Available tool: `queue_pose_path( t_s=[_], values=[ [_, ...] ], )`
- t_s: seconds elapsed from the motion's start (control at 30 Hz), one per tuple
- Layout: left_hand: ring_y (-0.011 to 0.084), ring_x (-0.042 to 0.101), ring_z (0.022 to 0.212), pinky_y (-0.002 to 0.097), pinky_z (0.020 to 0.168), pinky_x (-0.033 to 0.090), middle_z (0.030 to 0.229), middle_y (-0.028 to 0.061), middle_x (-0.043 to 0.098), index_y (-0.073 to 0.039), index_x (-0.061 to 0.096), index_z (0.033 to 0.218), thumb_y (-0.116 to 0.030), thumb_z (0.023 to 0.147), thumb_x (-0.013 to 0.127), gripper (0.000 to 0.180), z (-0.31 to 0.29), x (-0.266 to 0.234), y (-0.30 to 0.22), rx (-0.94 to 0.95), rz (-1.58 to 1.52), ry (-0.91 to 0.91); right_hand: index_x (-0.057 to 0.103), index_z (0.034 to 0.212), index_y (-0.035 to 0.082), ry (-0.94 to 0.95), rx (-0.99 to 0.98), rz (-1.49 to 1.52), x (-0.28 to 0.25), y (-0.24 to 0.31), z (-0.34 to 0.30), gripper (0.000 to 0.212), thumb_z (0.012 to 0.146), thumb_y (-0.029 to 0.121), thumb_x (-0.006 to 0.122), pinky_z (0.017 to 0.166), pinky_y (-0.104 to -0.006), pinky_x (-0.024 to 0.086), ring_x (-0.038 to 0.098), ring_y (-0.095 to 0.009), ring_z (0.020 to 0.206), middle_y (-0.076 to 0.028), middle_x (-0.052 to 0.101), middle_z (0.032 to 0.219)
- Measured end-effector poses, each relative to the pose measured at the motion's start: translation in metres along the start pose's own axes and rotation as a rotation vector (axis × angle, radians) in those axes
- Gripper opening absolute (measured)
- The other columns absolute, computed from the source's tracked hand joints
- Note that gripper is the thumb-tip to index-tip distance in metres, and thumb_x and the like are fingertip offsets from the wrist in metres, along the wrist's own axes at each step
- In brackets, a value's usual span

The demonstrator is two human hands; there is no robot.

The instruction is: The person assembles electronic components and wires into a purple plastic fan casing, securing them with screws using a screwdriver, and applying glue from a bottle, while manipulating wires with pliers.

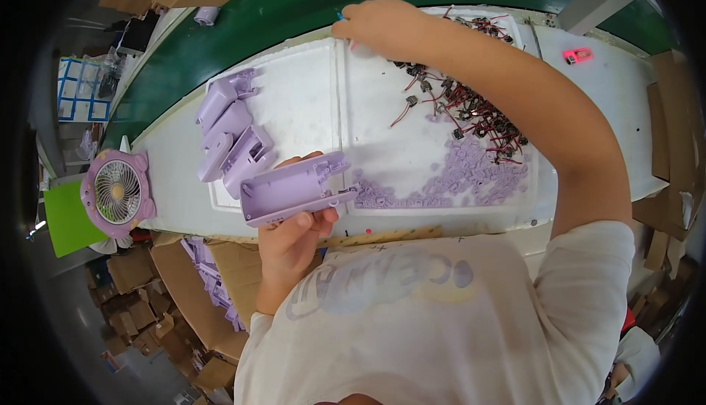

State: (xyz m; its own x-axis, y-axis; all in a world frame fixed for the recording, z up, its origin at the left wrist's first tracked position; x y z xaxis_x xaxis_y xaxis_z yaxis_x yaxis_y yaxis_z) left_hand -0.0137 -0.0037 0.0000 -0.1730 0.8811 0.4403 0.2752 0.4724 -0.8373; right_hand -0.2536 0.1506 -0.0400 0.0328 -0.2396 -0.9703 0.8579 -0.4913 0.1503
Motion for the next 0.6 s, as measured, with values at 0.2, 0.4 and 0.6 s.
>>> queue_pose_path(
  t_s=[0.2,0.4,0.6],
  values=[
    [0.0205,0.064,0.078,0.0254,0.052,0.048,0.120,0.0165,0.051,0.003,0.040,0.124,-0.013,0.069,0.070,0.065,0.001,-0.016,0.000,0.097,-0.049,0.073,0.058,0.102,0.008,-0.005,-0.005,0.014,-0.032,0.029,-0.024,0.022,0.081,0.010,0.052,0.073,-0.0393,0.046,0.056,-0.032,0.086,-0.013,0.054,0.091],
    [0.0232,0.061,0.092,0.0299,0.063,0.047,0.124,0.0149,0.048,0.000,0.033,0.130,-0.016,0.073,0.068,0.069,0.004,-0.021,0.003,0.064,-0.149,0.189,0.058,0.088,0.008,0.344,-0.033,0.151,-0.060,0.055,-0.069,0.025,0.069,0.016,0.071,0.070,-0.0390,0.045,0.056,-0.029,0.082,-0.011,0.051,0.086],
    [0.0232,0.062,0.090,0.0274,0.064,0.051,0.115,0.0133,0.053,-0.001,0.033,0.131,-0.024,0.071,0.071,0.075,0.002,-0.013,0.002,-0.005,-0.118,0.211,0.058,0.085,0.005,0.355,-0.063,0.183,-0.060,0.058,-0.072,0.019,0.069,0.009,0.067,0.066,-0.0395,0.046,0.057,-0.031,0.078,-0.013,0.052,0.083]
  ],
)
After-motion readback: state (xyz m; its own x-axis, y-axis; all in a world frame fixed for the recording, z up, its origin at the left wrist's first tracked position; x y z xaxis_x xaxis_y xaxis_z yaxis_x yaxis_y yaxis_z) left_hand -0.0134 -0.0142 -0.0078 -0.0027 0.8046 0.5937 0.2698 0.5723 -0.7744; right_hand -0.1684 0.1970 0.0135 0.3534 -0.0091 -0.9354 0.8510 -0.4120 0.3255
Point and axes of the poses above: each hand's wrist, its own z-axis towards the middle knuckle, its own x-axis out of the palm, y = z × x, the point moved 1 cm from there along z, towards the middle knuckle
